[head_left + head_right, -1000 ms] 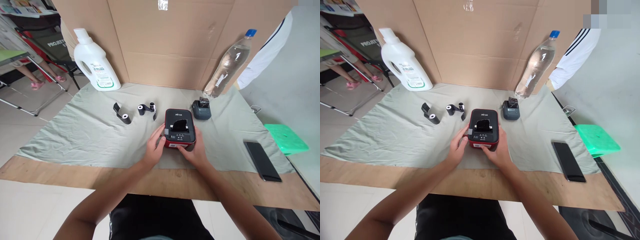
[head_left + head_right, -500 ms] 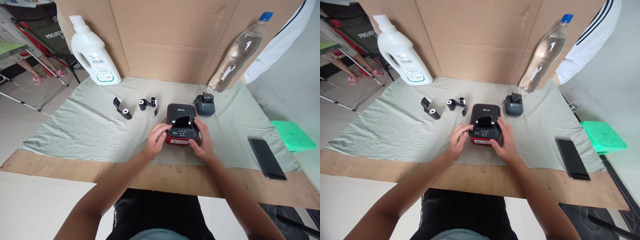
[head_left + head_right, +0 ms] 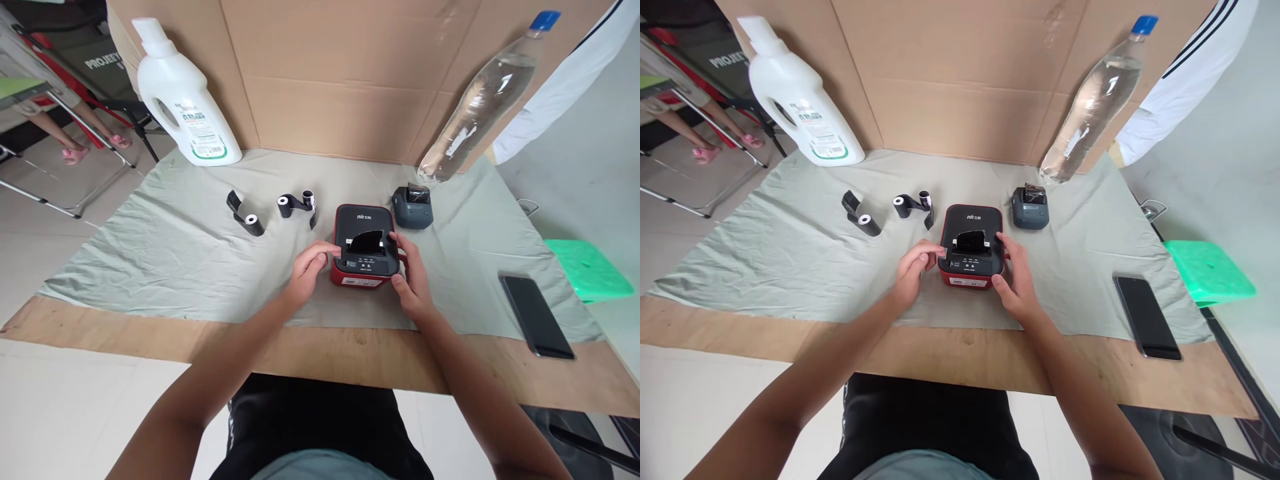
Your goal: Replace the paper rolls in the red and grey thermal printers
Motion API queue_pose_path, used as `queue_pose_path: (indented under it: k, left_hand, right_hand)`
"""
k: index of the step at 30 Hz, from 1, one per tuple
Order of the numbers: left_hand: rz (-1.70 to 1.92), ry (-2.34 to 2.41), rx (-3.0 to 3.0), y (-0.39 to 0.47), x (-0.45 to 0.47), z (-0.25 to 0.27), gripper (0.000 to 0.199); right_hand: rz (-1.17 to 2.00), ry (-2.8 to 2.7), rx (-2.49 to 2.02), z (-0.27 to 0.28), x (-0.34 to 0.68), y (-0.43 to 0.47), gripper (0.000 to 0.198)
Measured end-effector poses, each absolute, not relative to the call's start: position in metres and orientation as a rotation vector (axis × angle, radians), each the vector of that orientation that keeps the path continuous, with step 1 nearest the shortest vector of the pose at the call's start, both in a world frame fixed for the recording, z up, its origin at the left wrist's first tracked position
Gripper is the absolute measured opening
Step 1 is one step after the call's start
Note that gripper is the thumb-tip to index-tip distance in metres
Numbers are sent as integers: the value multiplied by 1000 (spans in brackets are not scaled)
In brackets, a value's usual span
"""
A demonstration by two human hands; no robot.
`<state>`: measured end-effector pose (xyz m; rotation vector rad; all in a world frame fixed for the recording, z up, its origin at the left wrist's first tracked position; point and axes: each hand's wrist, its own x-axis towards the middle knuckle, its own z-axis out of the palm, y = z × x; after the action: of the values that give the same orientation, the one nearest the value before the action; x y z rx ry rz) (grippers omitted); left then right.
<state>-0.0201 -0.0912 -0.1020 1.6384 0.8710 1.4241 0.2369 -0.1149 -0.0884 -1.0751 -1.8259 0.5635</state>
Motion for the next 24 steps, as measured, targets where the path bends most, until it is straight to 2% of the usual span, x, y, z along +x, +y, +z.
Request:
queue_pose_path:
  k: [8, 14, 24]
  left_hand:
    - [1419, 923, 1693, -88, -19, -101, 33]
    - [1469, 791, 1767, -87, -19, -97, 30]
    - [1456, 746, 2107, -95, -15, -93, 37]
  right_hand:
    - [533, -1850, -1053, -88, 242, -99, 69]
    - [528, -1815, -1088, -84, 241, -92, 69]
    - [544, -1789, -967, -57, 247, -70, 62]
